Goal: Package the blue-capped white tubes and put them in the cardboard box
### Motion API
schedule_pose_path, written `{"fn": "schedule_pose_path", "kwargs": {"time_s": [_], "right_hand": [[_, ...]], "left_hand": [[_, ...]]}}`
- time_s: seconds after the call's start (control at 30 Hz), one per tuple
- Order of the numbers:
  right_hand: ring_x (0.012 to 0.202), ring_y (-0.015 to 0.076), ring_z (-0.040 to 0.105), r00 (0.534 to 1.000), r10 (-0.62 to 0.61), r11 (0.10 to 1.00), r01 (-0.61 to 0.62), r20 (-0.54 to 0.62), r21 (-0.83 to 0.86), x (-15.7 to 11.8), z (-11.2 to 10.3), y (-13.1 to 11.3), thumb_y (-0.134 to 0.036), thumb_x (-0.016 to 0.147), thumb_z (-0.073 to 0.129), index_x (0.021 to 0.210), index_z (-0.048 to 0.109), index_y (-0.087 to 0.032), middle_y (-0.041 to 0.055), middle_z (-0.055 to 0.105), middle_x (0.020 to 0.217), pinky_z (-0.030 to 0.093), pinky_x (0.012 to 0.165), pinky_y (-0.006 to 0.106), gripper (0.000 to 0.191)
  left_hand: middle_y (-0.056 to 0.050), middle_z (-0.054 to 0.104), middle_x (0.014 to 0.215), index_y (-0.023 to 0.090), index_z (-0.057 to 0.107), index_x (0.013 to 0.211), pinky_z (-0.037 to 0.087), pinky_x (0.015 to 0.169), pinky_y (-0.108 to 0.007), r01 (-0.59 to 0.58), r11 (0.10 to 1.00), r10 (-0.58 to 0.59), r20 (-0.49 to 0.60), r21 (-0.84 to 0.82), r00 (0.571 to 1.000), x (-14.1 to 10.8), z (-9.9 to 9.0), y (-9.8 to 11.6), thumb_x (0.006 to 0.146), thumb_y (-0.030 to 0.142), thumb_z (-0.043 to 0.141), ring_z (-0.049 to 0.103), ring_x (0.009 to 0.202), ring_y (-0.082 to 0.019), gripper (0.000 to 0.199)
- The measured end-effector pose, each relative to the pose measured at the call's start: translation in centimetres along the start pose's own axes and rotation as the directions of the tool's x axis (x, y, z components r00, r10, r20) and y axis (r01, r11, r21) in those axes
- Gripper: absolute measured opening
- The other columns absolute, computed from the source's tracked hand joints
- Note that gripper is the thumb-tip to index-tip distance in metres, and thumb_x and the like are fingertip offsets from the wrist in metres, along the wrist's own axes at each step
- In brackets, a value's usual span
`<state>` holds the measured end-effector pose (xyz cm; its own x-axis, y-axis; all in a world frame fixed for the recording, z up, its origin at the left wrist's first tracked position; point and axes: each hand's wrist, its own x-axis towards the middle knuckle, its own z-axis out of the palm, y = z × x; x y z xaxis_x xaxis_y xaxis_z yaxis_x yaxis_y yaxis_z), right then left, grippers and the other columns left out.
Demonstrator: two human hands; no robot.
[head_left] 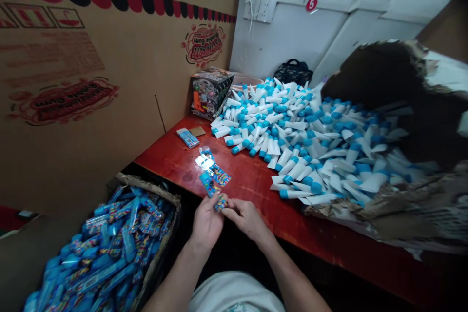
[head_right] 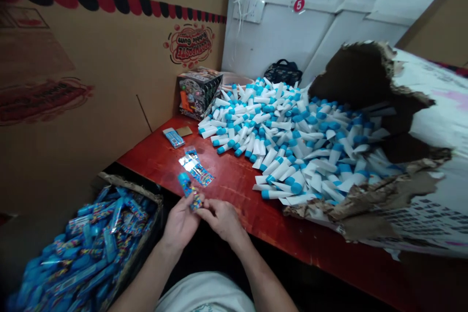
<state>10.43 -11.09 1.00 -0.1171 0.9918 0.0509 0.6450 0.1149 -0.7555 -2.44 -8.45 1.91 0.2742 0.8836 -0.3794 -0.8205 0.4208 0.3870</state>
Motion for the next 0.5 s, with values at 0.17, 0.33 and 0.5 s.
{"fn": "schedule_pose_path", "kwargs": {"time_s": [0.17,0.33,0.5], "right_hand": [[0.094,0.0238,0.053,0.973,-0.091,0.791,-0.059,-0.214,-0.608,-0.4,-4.6,2.3,-0.024,0.086,0.051,0.094,0.063,-0.019,0.0094,0.062,0.101,0.035,0.083,0.035,0.015],[0.103,0.0304,0.049,0.959,-0.056,0.509,-0.212,-0.278,-0.834,-0.6,-7.6,6.1,-0.010,0.080,0.050,0.107,0.061,-0.017,0.0154,0.059,0.115,0.028,0.087,0.044,0.030],[0.102,0.0269,0.049,0.972,-0.109,0.617,-0.100,-0.210,-0.781,1.9,-4.9,4.5,-0.020,0.087,0.049,0.107,0.060,-0.019,0.0114,0.059,0.114,0.027,0.089,0.041,0.023]], "left_hand": [[-0.003,0.067,0.079,0.016,0.063,0.088,0.052,0.076,-0.035,-0.258,0.937,0.288,-0.106,0.234,0.952,0.3,-4.9,5.2,0.071,0.018,0.069,0.064,0.074,-0.018,0.019],[-0.001,0.065,0.103,0.022,0.064,0.102,0.036,0.102,-0.042,-0.377,0.612,0.672,-0.206,0.695,0.711,0.2,-10.6,9.4,0.068,0.028,0.070,0.057,0.105,-0.023,0.035],[-0.003,0.053,0.129,0.025,0.055,0.121,0.027,0.108,-0.043,-0.264,0.284,0.811,-0.084,0.922,0.579,-0.3,-12.0,9.3,0.073,0.036,0.064,0.042,0.126,-0.027,0.050]]}}
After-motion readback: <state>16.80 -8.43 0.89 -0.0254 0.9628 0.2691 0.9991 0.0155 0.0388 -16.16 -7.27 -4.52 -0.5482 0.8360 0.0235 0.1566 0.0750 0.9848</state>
